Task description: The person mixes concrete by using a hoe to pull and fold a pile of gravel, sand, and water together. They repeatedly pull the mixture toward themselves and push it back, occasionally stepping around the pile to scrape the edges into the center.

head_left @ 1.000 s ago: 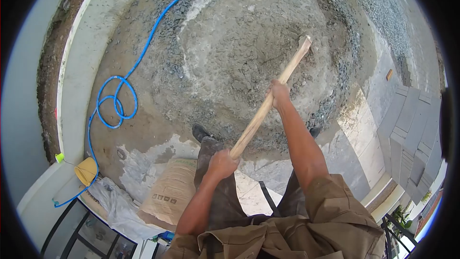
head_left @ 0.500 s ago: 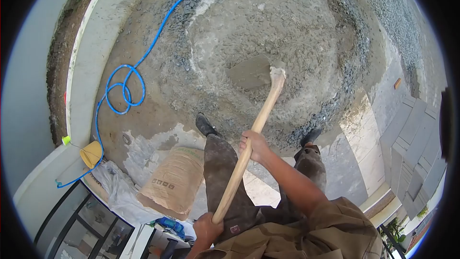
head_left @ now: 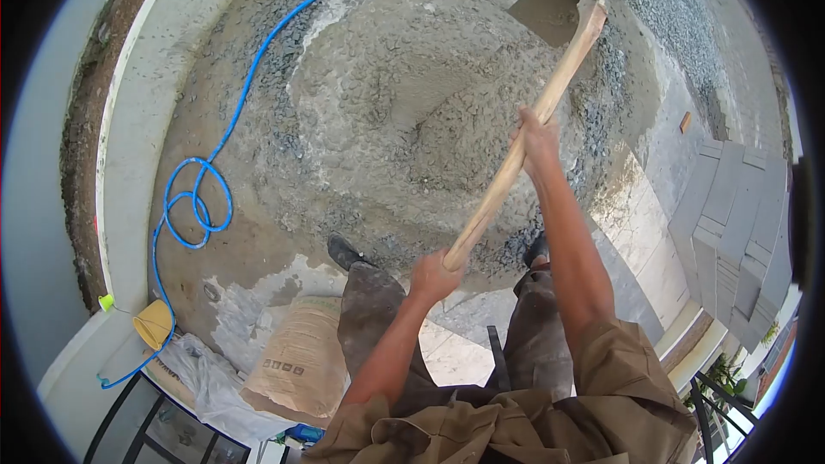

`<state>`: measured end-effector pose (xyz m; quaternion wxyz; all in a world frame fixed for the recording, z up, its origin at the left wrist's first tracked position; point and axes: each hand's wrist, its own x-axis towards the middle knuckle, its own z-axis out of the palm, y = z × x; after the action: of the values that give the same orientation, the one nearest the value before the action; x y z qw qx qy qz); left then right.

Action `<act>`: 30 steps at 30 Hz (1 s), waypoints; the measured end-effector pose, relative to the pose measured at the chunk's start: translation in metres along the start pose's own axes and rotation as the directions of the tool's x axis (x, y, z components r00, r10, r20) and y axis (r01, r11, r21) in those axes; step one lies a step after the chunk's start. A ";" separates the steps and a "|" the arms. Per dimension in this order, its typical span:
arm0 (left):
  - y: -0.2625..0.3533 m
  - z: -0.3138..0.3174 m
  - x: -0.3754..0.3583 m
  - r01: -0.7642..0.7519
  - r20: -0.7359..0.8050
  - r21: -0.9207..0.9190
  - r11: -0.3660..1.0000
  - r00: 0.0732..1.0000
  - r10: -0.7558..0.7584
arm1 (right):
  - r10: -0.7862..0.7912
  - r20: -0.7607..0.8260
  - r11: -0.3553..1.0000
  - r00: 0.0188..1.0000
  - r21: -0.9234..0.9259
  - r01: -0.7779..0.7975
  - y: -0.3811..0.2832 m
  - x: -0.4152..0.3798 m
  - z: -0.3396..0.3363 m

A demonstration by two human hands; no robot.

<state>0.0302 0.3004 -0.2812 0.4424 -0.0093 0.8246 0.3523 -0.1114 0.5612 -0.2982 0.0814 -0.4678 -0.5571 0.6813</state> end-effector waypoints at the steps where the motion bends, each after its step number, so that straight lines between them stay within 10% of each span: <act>1: 0.036 -0.004 0.020 -0.043 0.018 0.003 0.999 0.999 0.043 | -0.098 -0.071 0.992 0.993 -0.088 0.092 -0.025 0.020 -0.010; 6: 0.047 -0.027 0.049 -0.133 0.122 0.069 0.989 0.985 0.124 | 0.207 -0.221 0.960 0.953 -0.141 -0.241 0.047 0.113 -0.049; 9: -0.046 -0.044 -0.018 -0.017 0.161 0.214 0.977 0.987 -0.018 | 0.394 -0.161 0.917 0.905 -0.003 -0.400 0.170 0.022 -0.026; 18: -0.165 -0.120 -0.208 0.066 -0.089 0.345 0.936 0.995 -0.037 | 0.700 0.196 0.607 0.687 0.345 -0.716 0.155 -0.234 0.046; 22: -0.147 -0.092 -0.198 0.003 -0.076 0.346 0.938 0.997 0.024 | 0.585 0.144 0.701 0.798 0.406 -0.587 0.091 -0.230 0.016; 30: 0.103 0.046 0.061 -0.150 0.100 0.028 0.988 0.984 0.146 | -0.004 -0.125 0.997 0.992 -0.073 -0.005 -0.015 0.124 -0.112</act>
<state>-0.0075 0.4224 -0.2837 0.4548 0.0771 0.8066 0.3695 -0.1038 0.7217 -0.3467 0.0986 -0.5123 -0.5755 0.6299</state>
